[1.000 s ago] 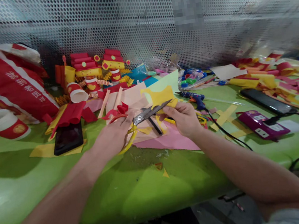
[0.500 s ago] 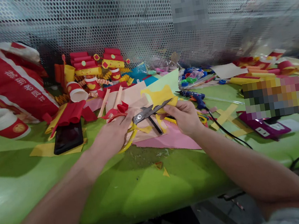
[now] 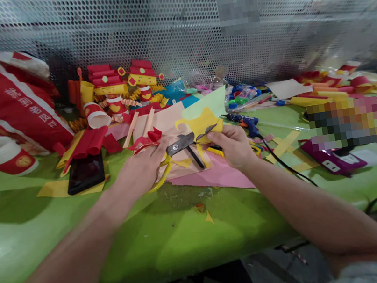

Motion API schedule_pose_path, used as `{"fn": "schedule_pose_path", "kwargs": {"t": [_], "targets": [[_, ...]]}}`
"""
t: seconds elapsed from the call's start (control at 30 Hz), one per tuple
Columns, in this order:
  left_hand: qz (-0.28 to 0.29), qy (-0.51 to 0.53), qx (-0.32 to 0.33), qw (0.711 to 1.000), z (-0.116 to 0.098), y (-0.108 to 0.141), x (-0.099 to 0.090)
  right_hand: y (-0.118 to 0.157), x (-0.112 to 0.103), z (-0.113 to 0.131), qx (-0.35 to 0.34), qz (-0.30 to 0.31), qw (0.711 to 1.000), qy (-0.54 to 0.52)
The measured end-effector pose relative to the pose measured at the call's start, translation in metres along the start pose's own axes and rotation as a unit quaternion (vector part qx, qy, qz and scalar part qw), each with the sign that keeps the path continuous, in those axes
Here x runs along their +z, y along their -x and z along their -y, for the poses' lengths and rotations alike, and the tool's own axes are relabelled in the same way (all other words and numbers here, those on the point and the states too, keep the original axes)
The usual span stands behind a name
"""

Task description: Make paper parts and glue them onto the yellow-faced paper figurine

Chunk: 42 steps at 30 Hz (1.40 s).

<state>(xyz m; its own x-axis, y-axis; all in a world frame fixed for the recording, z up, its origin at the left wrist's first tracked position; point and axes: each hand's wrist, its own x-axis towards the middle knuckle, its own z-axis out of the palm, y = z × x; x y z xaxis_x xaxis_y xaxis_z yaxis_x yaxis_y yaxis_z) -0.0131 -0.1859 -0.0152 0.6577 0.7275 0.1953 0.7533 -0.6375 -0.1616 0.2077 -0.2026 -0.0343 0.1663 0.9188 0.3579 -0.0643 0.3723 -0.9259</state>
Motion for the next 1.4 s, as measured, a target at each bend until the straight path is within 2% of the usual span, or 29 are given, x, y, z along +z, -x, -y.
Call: {"fn": "schedule_pose_path", "kwargs": {"t": [0.4,0.5,0.7,1.03,1.4], "targets": [[0.022,0.020,-0.003,1.000,-0.002,0.000,-0.003,0.001,0.002,0.002,0.006,-0.003,1.000,-0.022],[0.016,0.043,0.007,0.999,0.001,-0.001,0.001,0.001,0.002,0.002,0.008,-0.006,0.999,-0.034],[-0.013,0.092,0.030,0.995,0.008,-0.002,0.014,0.000,0.000,0.002,0.004,0.010,1.000,-0.027],[-0.015,0.105,0.052,0.993,0.008,-0.002,0.012,-0.001,-0.001,0.000,0.021,0.059,0.996,-0.058],[-0.016,0.105,0.051,0.993,0.007,-0.004,0.016,-0.001,-0.002,-0.003,0.010,0.080,0.997,0.002]]}}
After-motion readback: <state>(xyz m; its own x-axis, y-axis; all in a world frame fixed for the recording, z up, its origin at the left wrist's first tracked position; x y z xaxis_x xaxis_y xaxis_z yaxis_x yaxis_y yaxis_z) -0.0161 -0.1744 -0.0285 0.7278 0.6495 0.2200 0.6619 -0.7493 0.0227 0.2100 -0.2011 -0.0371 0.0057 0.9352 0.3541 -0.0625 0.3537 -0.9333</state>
